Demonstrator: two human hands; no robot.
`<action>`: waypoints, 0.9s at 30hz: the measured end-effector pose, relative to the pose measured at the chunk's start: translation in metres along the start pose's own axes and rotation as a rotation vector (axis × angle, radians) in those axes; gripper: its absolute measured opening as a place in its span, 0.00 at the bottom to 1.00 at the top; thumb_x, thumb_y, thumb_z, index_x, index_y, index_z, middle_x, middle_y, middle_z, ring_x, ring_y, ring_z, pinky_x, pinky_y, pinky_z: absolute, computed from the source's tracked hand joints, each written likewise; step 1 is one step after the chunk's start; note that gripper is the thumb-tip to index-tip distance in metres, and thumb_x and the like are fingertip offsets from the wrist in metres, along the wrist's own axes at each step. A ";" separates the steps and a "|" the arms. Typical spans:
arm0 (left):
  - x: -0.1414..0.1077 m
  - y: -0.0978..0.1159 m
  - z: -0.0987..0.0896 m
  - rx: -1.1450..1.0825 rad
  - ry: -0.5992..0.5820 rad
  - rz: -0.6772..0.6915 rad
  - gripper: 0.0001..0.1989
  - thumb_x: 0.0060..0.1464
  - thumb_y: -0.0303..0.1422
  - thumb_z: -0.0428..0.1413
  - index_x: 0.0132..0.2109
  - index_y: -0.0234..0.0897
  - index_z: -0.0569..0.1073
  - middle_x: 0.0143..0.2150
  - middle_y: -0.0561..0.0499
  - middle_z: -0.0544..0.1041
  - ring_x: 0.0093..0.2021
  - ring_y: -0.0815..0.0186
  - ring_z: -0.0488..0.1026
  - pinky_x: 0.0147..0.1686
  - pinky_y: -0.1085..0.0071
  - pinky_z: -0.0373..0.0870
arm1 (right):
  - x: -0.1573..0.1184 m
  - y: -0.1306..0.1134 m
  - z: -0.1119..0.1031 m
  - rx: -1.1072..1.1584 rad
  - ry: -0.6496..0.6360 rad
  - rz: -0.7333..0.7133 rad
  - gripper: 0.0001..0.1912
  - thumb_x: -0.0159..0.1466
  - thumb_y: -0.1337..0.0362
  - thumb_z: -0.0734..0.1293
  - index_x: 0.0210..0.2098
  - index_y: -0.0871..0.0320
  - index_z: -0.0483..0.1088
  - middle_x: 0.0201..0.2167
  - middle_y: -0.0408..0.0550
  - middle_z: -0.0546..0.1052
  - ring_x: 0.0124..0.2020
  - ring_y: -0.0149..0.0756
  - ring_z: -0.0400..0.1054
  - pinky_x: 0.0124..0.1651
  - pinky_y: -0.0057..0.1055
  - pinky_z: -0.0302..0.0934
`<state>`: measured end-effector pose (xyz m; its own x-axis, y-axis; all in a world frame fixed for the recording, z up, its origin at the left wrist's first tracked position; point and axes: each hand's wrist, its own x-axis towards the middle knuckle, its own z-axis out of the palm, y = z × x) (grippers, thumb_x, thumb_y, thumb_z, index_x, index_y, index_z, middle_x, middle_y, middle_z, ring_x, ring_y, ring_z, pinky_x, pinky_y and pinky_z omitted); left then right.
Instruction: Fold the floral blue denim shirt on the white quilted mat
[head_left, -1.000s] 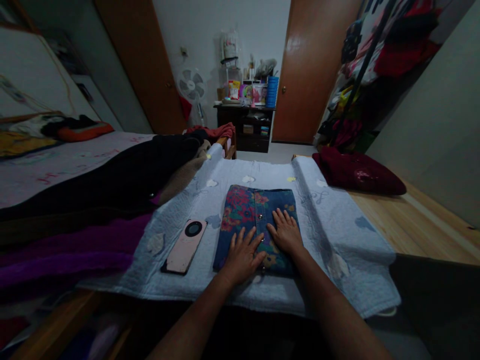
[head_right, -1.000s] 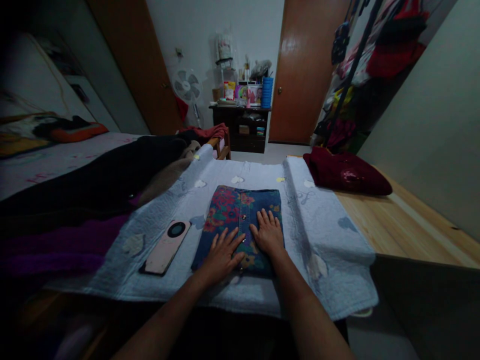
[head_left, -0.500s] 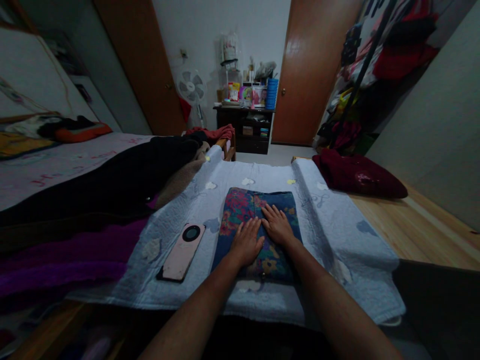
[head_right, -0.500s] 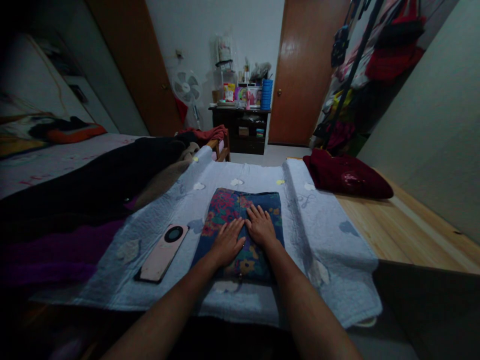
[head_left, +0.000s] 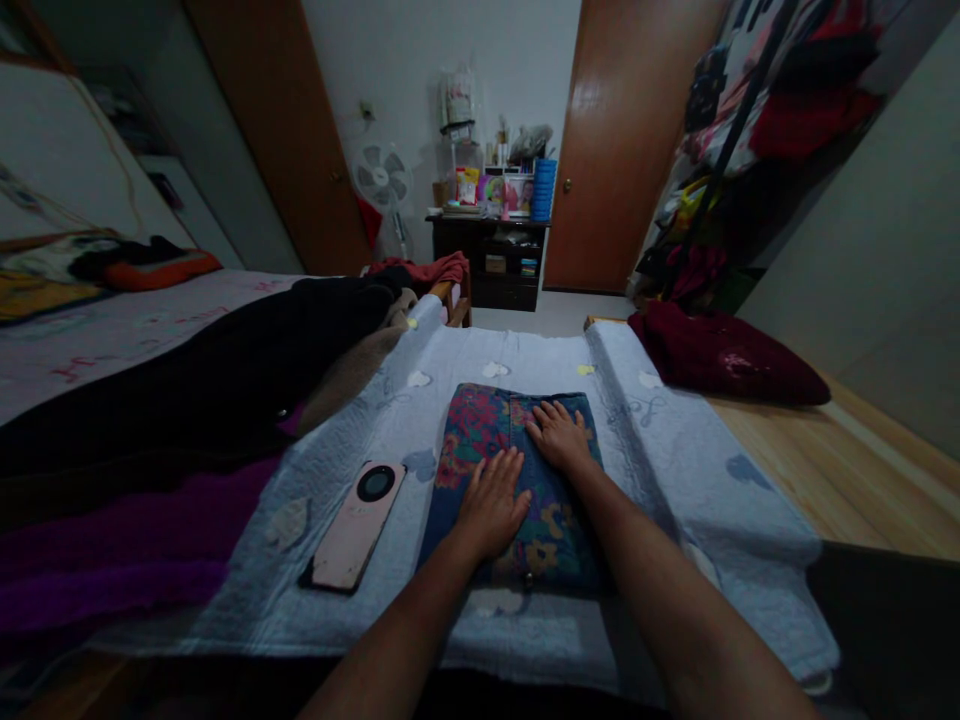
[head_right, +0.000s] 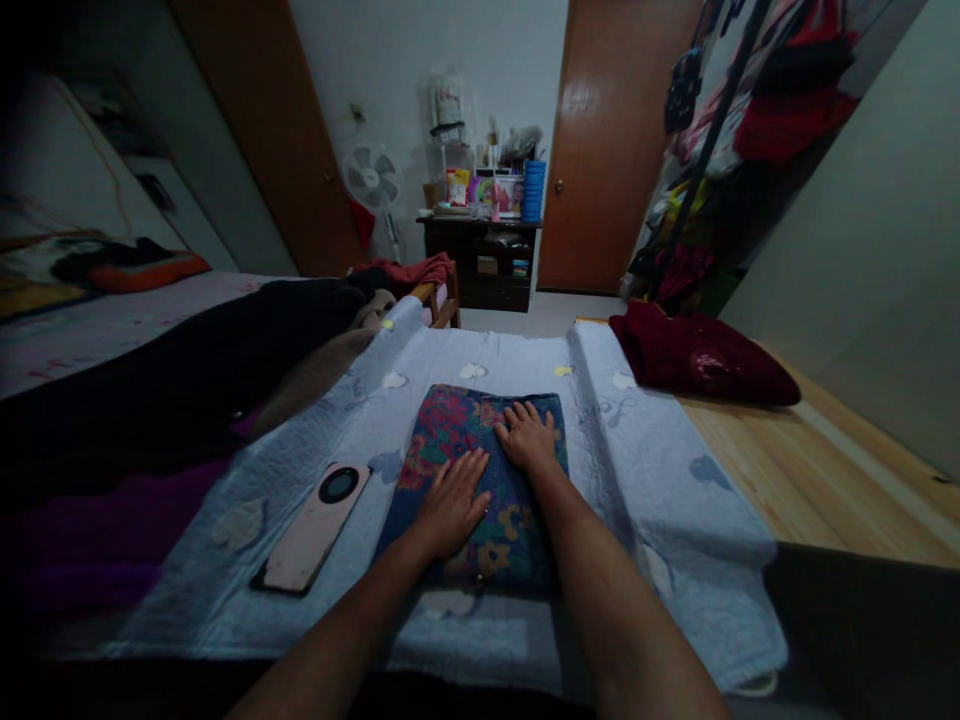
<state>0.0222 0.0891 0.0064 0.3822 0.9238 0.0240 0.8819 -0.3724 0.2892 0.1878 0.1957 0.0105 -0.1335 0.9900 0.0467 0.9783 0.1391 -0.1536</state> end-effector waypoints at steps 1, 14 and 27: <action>0.000 0.000 0.000 -0.005 -0.002 -0.002 0.30 0.64 0.39 0.42 0.70 0.36 0.50 0.73 0.49 0.48 0.72 0.59 0.45 0.69 0.52 0.42 | 0.002 0.000 0.000 -0.002 -0.004 0.001 0.29 0.70 0.47 0.47 0.65 0.50 0.57 0.69 0.47 0.55 0.70 0.44 0.43 0.66 0.59 0.37; -0.002 0.002 -0.004 -0.053 0.011 0.000 0.30 0.64 0.40 0.43 0.70 0.38 0.51 0.72 0.48 0.50 0.72 0.58 0.46 0.69 0.52 0.43 | 0.023 0.004 -0.005 -0.011 -0.068 0.048 0.34 0.69 0.44 0.47 0.69 0.53 0.48 0.71 0.50 0.49 0.71 0.49 0.36 0.64 0.64 0.38; -0.003 -0.001 0.000 -0.085 0.053 0.015 0.30 0.64 0.41 0.44 0.70 0.42 0.50 0.72 0.49 0.50 0.71 0.58 0.46 0.69 0.52 0.41 | 0.054 0.034 -0.004 0.083 -0.054 0.101 0.33 0.67 0.48 0.56 0.67 0.54 0.53 0.68 0.52 0.56 0.68 0.51 0.47 0.66 0.57 0.39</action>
<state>0.0199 0.0865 0.0056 0.3779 0.9224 0.0793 0.8488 -0.3794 0.3682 0.2149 0.2538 0.0118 -0.0459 0.9986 -0.0256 0.9709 0.0386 -0.2365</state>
